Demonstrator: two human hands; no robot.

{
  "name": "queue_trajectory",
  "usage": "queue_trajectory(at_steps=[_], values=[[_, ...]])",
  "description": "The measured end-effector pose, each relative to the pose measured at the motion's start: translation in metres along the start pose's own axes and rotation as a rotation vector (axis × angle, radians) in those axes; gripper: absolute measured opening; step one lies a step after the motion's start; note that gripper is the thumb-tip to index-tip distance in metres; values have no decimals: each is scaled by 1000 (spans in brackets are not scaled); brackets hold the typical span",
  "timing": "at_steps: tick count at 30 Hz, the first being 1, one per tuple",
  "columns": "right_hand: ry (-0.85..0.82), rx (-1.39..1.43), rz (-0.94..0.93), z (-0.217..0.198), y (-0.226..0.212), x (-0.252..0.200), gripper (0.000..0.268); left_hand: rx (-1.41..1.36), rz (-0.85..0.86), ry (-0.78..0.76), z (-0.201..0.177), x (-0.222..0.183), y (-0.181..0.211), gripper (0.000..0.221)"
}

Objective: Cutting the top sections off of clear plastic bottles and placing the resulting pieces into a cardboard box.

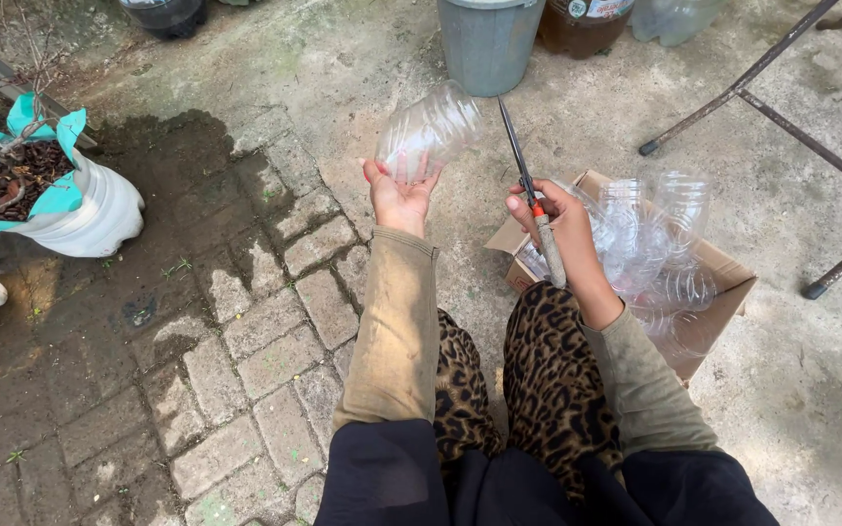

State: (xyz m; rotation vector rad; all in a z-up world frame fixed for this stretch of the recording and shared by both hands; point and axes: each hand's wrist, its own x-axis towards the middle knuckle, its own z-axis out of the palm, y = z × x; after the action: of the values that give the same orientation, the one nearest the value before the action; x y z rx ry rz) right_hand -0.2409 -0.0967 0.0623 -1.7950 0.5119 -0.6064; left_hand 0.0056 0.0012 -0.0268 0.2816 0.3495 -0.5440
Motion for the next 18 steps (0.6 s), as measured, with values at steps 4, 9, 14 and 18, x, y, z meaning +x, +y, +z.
queue_trajectory(at_steps=[4, 9, 14, 18], values=[[-13, 115, -9, 14, 10, -2, 30, 60, 36, -43, 2, -4, 7, 78], [114, 326, -100, 29, 27, 22, 60, 314, 61, -113, 18, -25, 10, 95], [249, 528, -168, 31, 32, 47, 58, 477, 34, -126, 30, -46, 1, 96], [249, 591, -169, 37, 49, 54, 59, 604, 27, -197, 34, -49, 6, 95]])
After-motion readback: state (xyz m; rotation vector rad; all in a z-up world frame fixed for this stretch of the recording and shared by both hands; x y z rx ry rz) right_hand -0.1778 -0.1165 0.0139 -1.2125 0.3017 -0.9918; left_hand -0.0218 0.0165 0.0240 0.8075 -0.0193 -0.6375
